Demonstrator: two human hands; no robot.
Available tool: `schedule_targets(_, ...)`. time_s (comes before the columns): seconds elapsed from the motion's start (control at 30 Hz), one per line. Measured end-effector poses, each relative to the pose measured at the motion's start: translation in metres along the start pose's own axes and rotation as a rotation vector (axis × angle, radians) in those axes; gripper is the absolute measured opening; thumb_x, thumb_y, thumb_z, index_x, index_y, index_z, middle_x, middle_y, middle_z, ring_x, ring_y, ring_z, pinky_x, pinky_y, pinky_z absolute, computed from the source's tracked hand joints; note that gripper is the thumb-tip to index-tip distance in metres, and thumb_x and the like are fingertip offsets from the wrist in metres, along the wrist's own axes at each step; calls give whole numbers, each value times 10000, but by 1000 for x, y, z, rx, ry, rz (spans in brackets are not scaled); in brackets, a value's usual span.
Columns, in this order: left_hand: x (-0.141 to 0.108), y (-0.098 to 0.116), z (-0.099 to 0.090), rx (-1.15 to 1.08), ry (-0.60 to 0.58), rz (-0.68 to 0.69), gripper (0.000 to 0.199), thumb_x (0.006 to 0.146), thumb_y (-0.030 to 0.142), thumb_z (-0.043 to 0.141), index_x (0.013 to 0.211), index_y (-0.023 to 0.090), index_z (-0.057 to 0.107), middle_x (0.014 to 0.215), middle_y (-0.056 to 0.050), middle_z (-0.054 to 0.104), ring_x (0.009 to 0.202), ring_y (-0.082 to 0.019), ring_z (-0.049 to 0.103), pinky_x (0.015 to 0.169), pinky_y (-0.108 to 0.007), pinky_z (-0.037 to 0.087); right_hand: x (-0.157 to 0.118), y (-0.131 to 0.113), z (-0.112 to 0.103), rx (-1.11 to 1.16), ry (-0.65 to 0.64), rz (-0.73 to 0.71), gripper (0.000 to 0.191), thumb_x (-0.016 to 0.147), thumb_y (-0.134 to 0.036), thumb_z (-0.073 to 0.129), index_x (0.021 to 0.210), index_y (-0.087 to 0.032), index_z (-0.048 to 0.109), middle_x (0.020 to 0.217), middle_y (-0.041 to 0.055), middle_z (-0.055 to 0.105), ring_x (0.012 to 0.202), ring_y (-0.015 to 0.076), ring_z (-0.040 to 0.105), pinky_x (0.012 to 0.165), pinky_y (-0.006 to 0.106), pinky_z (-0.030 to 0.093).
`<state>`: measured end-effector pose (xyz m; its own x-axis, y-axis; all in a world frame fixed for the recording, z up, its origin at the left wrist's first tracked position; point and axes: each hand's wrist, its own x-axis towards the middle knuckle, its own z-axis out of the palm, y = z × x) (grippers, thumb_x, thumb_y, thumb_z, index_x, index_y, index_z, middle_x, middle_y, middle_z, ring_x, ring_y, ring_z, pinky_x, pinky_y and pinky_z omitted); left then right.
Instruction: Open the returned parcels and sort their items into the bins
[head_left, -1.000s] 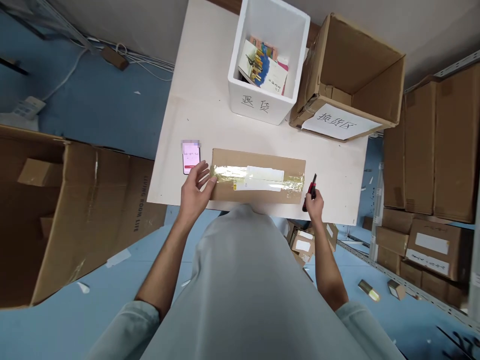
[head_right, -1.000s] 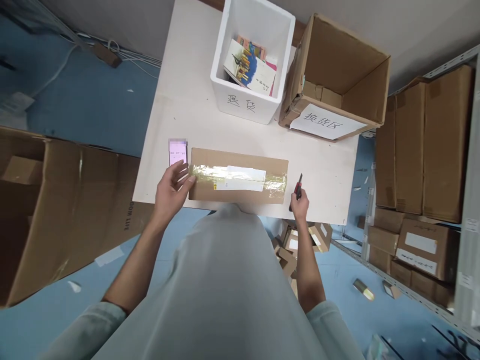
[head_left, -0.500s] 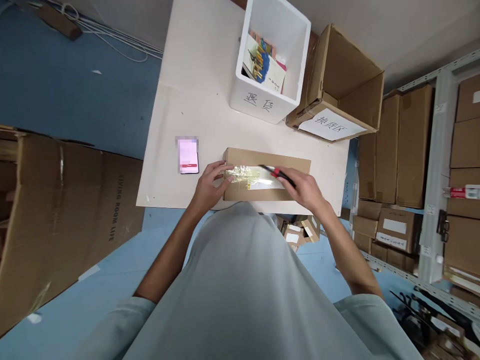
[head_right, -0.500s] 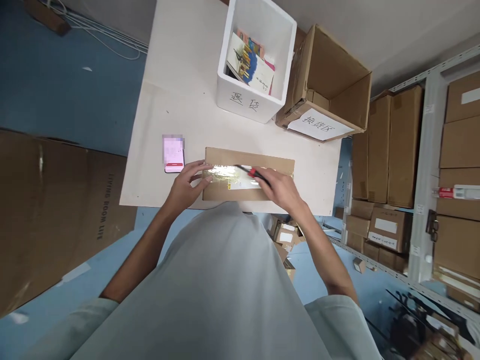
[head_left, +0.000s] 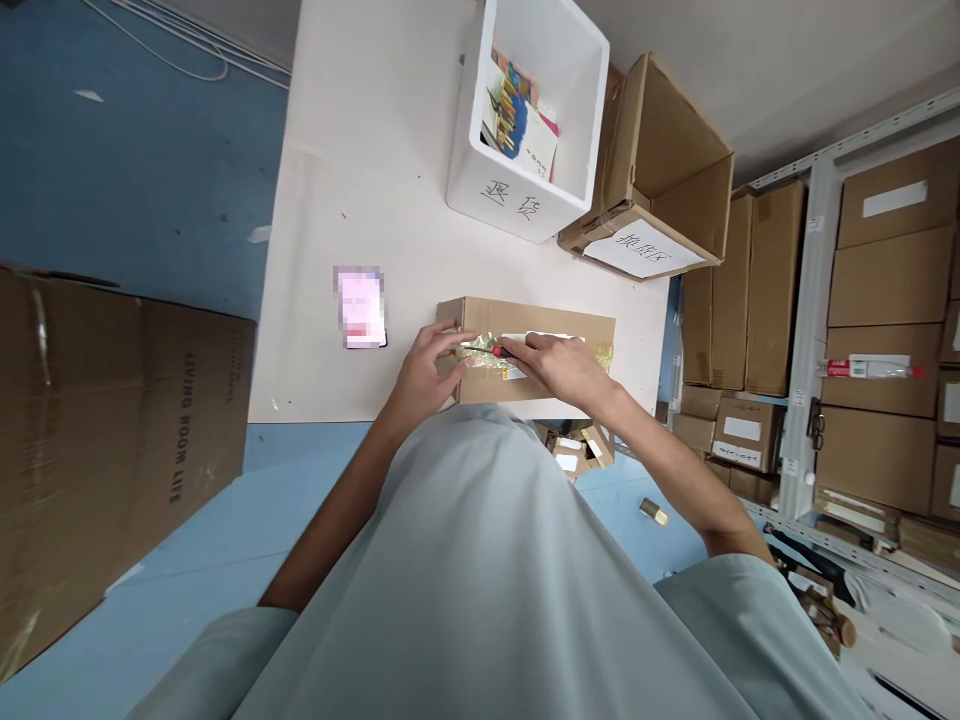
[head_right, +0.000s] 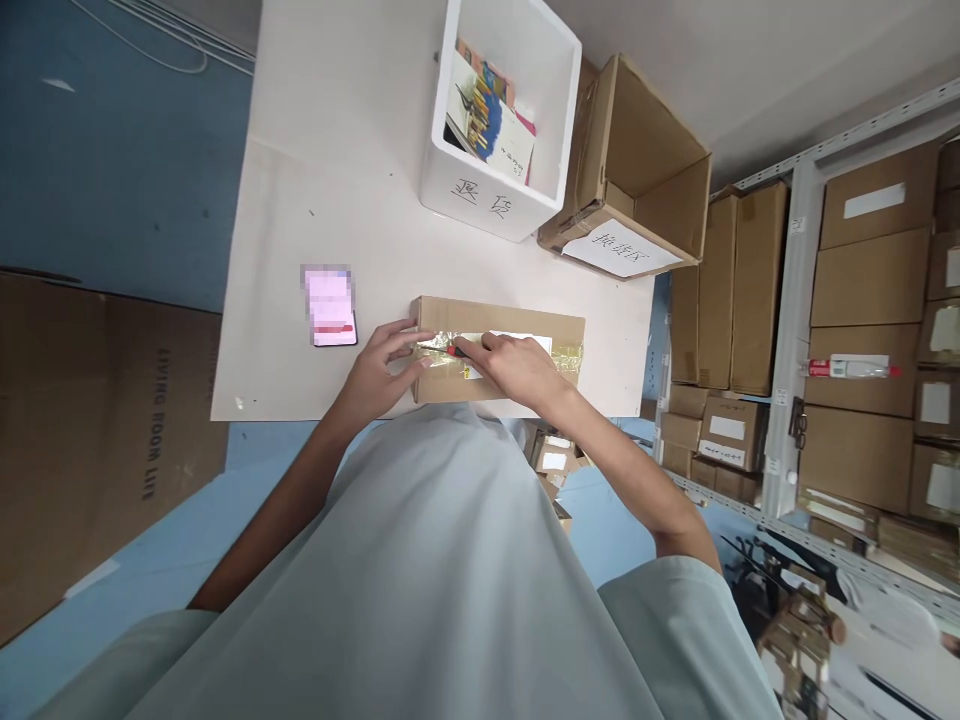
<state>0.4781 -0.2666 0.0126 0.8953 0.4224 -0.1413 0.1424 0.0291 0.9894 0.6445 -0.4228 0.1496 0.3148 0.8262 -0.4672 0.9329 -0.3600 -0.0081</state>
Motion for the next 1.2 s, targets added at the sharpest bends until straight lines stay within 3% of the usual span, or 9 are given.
schedule_targets(0.23, 2, -3, -1, 13, -2, 10, 419, 982, 409, 707, 1369, 258, 762, 1572, -120, 549, 1534, -311, 543, 1243, -494, 549, 5, -8, -23, -127, -178, -7, 441, 1219, -436, 356, 1590, -314, 560, 1147, 110, 777, 937, 263, 744, 723, 316, 444)
schedule_targets(0.43, 5, 0, -3, 38, -15, -4, 430, 993, 433, 690, 1382, 263, 754, 1581, -122, 543, 1549, -320, 536, 1233, -495, 561, 3, -31, -46, -248, -329, -20, 553, 1145, -117, 319, 1688, -213, 365, 1329, 201, 719, 1142, 288, 718, 779, 330, 513)
schedule_targets(0.6, 7, 0, -3, 37, -4, -17, 440, 976, 447, 687, 1371, 267, 759, 1579, -116, 553, 1535, -328, 557, 1215, -502, 582, 5, -49, -55, -297, -341, -20, 564, 1087, -28, 312, 1626, -160, 407, 1304, 214, 713, 1149, 286, 716, 790, 339, 554)
schedule_targets(0.77, 6, 0, -2, 59, 7, -35, 474, 964, 497, 704, 1372, 264, 761, 1595, -116, 556, 1523, -330, 570, 1203, -511, 590, 4, -46, -51, -300, -295, -59, 558, 1075, -11, 330, 1615, -134, 402, 1243, 203, 731, 1089, 276, 731, 792, 335, 551)
schedule_targets(1.0, 5, 3, -2, 78, 31, -78, 515, 948, 558, 743, 1366, 257, 769, 1617, -129, 560, 1528, -325, 568, 1213, -502, 580, -14, -11, -38, -310, -333, 29, 439, 1100, -23, 310, 1459, -118, 543, 1207, 214, 741, 1088, 286, 740, 752, 332, 506)
schedule_targets(1.2, 5, 7, -1, 90, 76, -110, 510, 925, 592, 783, 1328, 280, 787, 1608, -108, 604, 1554, -326, 549, 1206, -485, 586, -70, 66, -24, -288, -357, 142, 527, 1101, -45, 351, 1588, -174, 504, 1270, 214, 736, 1115, 300, 726, 731, 339, 445)
